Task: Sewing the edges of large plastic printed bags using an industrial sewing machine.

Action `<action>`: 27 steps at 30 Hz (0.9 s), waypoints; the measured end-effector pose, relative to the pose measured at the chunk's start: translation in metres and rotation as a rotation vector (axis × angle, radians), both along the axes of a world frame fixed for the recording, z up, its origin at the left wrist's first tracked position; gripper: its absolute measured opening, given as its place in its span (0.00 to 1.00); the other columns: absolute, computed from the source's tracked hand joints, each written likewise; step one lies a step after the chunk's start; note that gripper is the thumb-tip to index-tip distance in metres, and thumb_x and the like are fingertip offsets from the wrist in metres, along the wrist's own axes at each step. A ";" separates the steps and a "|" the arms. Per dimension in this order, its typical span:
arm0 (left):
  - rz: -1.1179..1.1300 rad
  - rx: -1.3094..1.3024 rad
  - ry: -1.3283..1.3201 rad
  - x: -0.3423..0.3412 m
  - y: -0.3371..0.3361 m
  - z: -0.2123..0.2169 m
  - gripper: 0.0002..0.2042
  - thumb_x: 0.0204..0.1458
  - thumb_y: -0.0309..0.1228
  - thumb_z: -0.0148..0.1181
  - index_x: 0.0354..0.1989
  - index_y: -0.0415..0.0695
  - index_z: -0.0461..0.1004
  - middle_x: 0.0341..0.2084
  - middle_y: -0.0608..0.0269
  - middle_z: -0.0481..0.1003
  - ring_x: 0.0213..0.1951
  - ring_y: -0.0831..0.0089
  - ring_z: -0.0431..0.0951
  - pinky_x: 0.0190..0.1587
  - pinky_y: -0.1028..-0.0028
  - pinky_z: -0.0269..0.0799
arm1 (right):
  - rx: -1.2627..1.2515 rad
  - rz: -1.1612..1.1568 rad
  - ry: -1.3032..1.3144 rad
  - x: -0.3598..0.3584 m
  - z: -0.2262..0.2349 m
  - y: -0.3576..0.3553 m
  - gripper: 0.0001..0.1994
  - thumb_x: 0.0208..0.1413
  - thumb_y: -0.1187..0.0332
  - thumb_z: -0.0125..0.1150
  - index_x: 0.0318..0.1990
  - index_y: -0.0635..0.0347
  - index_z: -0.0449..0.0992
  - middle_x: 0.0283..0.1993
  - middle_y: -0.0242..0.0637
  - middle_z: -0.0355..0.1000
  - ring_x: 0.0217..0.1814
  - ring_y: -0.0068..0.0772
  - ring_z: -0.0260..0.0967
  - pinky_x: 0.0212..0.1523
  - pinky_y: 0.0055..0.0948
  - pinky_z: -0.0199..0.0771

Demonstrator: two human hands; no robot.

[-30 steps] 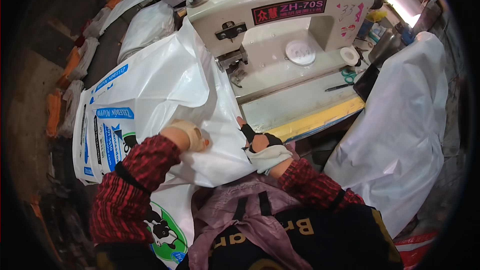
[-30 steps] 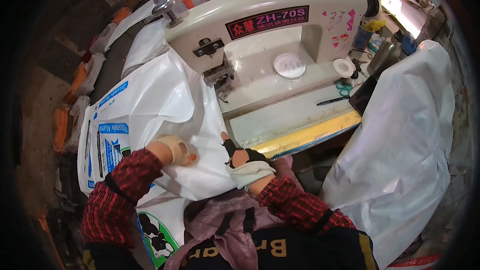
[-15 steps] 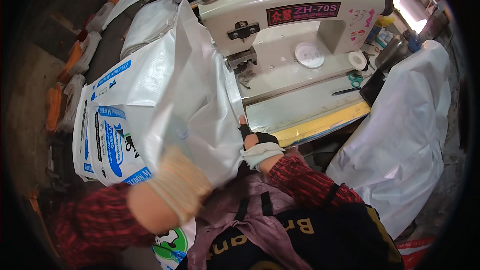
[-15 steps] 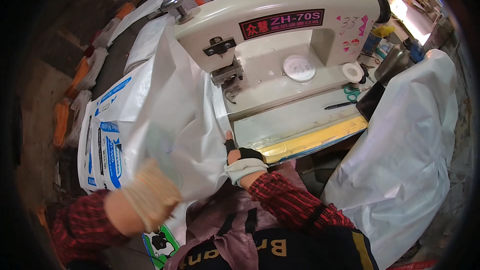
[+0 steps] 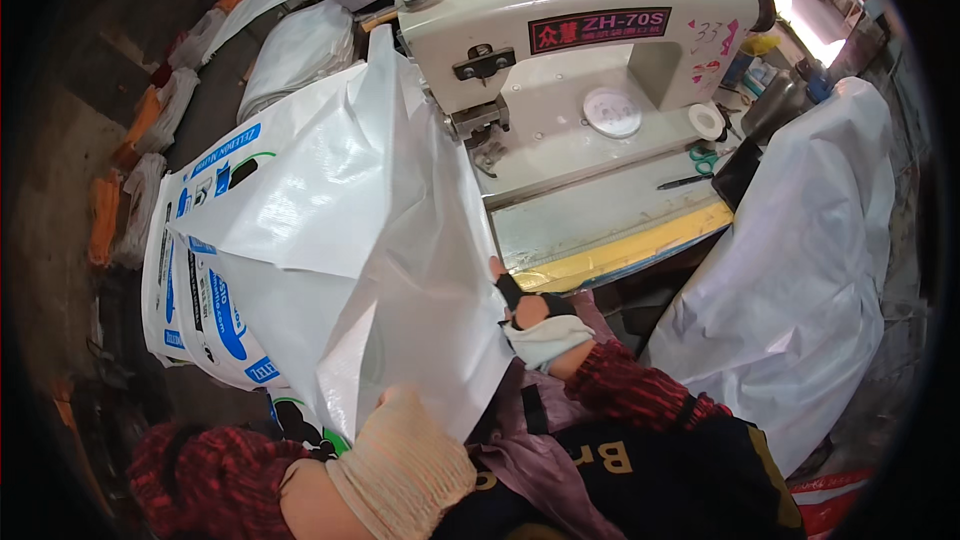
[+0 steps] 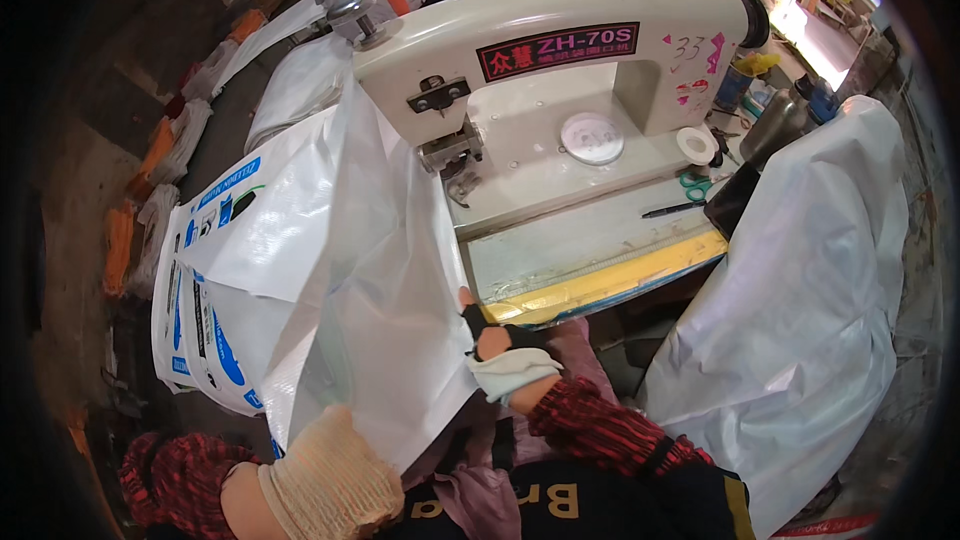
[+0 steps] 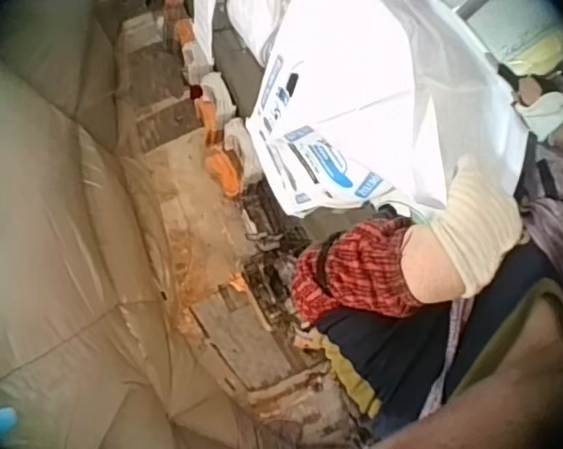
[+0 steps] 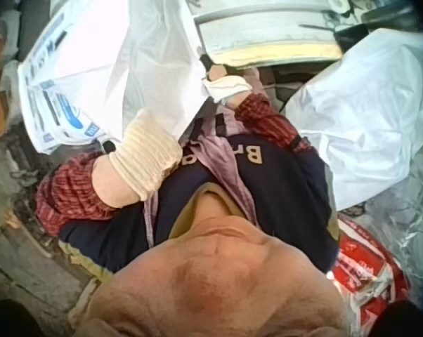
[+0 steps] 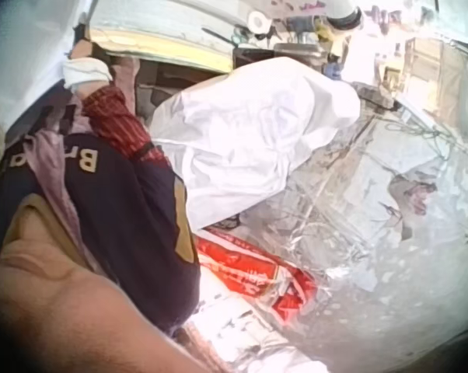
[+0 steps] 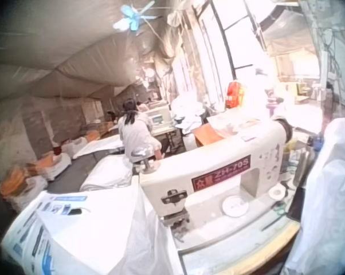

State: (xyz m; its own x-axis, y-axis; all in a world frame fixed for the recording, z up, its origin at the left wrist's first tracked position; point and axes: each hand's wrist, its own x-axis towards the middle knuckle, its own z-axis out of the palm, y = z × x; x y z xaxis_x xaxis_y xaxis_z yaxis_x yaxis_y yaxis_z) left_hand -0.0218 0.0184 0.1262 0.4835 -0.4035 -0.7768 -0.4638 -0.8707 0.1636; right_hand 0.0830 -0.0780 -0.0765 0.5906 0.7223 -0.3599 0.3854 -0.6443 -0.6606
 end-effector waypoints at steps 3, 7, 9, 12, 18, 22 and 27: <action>0.031 -0.112 -0.012 0.007 0.001 -0.016 0.03 0.33 0.30 0.57 0.18 0.49 0.76 0.17 0.59 0.74 0.26 0.59 0.76 0.27 0.64 0.68 | -0.473 0.099 0.223 0.016 -0.001 0.019 0.35 0.50 0.61 0.47 0.65 0.52 0.40 0.27 0.51 0.71 0.33 0.51 0.70 0.33 0.42 0.69; 0.130 -0.158 0.056 0.027 -0.002 -0.090 0.05 0.34 0.32 0.57 0.20 0.47 0.76 0.18 0.57 0.75 0.28 0.57 0.76 0.27 0.63 0.69 | -0.078 0.014 -0.192 0.052 -0.004 0.047 0.20 0.49 0.63 0.47 0.51 0.56 0.63 0.29 0.55 0.71 0.29 0.52 0.71 0.27 0.44 0.69; 0.136 -0.178 -0.011 0.032 -0.014 -0.124 0.06 0.35 0.33 0.57 0.21 0.48 0.77 0.20 0.56 0.75 0.28 0.55 0.76 0.28 0.63 0.70 | -0.164 -0.032 -0.101 0.064 0.000 0.067 0.23 0.50 0.61 0.47 0.55 0.52 0.61 0.31 0.54 0.71 0.30 0.51 0.71 0.28 0.44 0.69; 0.091 -0.235 -0.037 0.030 -0.033 -0.156 0.06 0.36 0.33 0.57 0.22 0.49 0.78 0.22 0.56 0.76 0.28 0.54 0.76 0.29 0.63 0.71 | -0.075 -0.146 -0.052 0.069 -0.018 0.063 0.26 0.50 0.59 0.48 0.58 0.49 0.56 0.34 0.54 0.70 0.31 0.53 0.70 0.30 0.45 0.69; 0.035 -0.326 0.022 0.027 -0.018 -0.141 0.07 0.37 0.34 0.57 0.23 0.46 0.77 0.23 0.57 0.76 0.30 0.56 0.76 0.32 0.65 0.71 | 0.100 -0.062 -0.054 0.040 -0.065 0.023 0.26 0.51 0.55 0.47 0.58 0.47 0.56 0.39 0.53 0.69 0.34 0.58 0.68 0.32 0.46 0.68; -0.055 -0.363 -0.151 0.048 0.006 -0.094 0.21 0.37 0.36 0.59 0.43 0.48 0.68 0.37 0.61 0.73 0.46 0.60 0.70 0.54 0.59 0.56 | 0.207 -0.002 -0.036 0.015 -0.056 -0.003 0.30 0.52 0.56 0.48 0.63 0.44 0.51 0.40 0.52 0.69 0.34 0.56 0.67 0.34 0.42 0.67; -0.261 0.009 -0.488 0.070 0.060 -0.048 0.18 0.36 0.40 0.60 0.37 0.50 0.69 0.37 0.63 0.71 0.45 0.65 0.68 0.59 0.50 0.48 | -0.066 0.335 -0.054 0.010 -0.062 -0.010 0.30 0.53 0.61 0.47 0.64 0.49 0.48 0.36 0.54 0.71 0.35 0.55 0.70 0.35 0.45 0.69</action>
